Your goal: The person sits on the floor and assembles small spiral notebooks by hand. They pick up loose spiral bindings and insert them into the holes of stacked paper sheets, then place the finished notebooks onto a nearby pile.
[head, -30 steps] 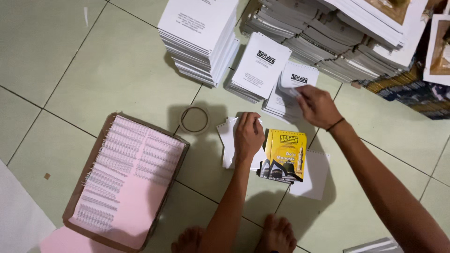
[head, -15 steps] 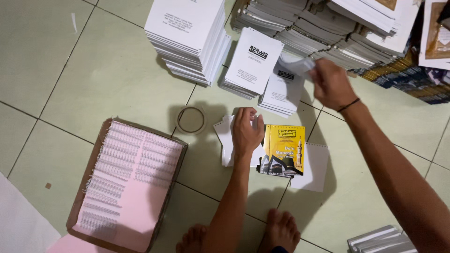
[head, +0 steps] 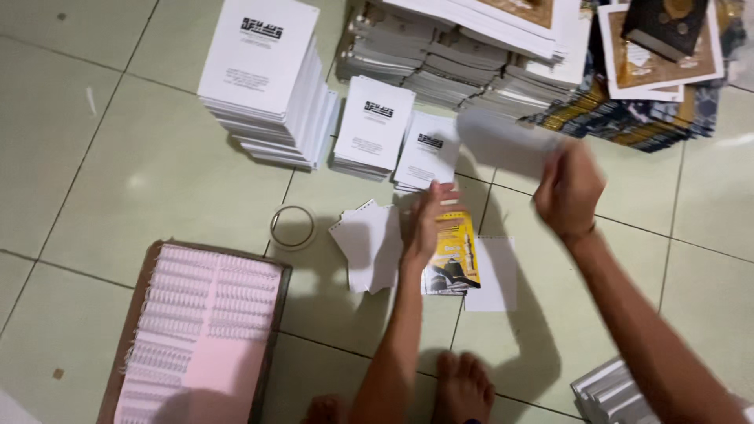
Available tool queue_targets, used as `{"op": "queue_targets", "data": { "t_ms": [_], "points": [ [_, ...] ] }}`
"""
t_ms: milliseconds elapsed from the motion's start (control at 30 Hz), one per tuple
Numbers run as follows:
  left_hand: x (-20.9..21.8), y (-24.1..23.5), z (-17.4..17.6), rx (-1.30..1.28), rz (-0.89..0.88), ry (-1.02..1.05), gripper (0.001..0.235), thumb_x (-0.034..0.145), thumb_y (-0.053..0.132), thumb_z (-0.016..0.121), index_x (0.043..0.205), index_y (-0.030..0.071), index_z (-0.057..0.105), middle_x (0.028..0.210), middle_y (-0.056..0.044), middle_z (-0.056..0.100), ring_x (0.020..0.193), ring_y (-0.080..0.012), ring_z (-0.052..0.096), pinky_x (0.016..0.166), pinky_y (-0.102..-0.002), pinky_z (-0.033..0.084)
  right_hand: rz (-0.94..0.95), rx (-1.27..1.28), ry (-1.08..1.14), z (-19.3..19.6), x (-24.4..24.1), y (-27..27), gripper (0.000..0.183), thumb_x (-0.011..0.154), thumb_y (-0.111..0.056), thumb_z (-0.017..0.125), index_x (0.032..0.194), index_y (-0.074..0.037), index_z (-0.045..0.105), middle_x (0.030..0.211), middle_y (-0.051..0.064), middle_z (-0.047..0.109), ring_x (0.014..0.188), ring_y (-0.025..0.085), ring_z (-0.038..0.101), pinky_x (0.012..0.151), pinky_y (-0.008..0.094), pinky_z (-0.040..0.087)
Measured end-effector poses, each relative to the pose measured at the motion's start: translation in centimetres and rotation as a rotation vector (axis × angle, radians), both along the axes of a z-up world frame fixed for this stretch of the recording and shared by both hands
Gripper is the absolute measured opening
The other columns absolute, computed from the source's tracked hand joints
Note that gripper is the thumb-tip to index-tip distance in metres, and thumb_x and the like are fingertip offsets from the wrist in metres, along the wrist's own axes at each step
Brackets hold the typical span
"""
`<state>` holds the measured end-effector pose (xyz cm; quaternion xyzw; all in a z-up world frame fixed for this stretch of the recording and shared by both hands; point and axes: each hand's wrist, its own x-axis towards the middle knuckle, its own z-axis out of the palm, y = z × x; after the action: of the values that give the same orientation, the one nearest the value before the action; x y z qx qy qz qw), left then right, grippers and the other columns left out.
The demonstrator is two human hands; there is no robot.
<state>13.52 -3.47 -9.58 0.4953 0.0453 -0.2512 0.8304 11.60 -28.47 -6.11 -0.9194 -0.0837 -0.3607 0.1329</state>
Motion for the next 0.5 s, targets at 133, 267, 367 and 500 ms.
{"op": "queue_targets", "data": {
  "t_ms": [133,267,367,500],
  "points": [
    [-1.5,-1.5,3.9,-0.317,-0.025,0.127,0.092,0.098,0.075,0.047,0.145,-0.005,0.045,0.137,-0.028,0.049,0.117,-0.0486,0.058,0.084,-0.063,0.057,-0.016,0.320,0.564,1.8,-8.9,7.7,0.043,0.101,-0.023,0.036,0.137,-0.009,0.055,0.125,0.026,0.064,0.107,0.056,0.060,0.084,0.068,0.051],
    [-3.3,-0.1,3.8,0.176,0.001,0.038,0.048,0.085,0.036,0.077,0.107,-0.004,0.061,0.091,-0.011,0.062,0.085,-0.0226,0.064,0.060,-0.035,0.054,0.376,0.183,0.205,0.7,-12.5,10.5,0.033,0.102,-0.018,0.051,0.117,0.004,0.071,0.122,0.023,0.070,0.113,0.045,0.068,0.096,0.054,0.056],
    [-4.2,1.4,1.7,0.329,-0.058,-0.247,0.032,0.081,0.020,0.080,0.099,-0.002,0.064,0.083,-0.009,0.064,0.082,-0.0176,0.062,0.064,-0.033,0.051,0.364,0.183,0.153,-1.3,-14.0,10.0,0.051,0.089,-0.033,0.063,0.127,0.002,0.064,0.128,0.024,0.063,0.122,0.047,0.060,0.105,0.057,0.048],
    [-5.3,2.6,1.9,0.323,-0.227,-0.345,0.036,0.088,0.016,0.078,0.116,-0.003,0.064,0.105,-0.010,0.071,0.102,-0.0180,0.064,0.094,-0.039,0.053,0.116,0.822,0.315,-1.1,-13.3,9.4,0.081,0.085,-0.030,0.074,0.147,0.003,0.033,0.146,0.022,0.039,0.143,0.040,0.040,0.118,0.056,0.035]
  ]
}}
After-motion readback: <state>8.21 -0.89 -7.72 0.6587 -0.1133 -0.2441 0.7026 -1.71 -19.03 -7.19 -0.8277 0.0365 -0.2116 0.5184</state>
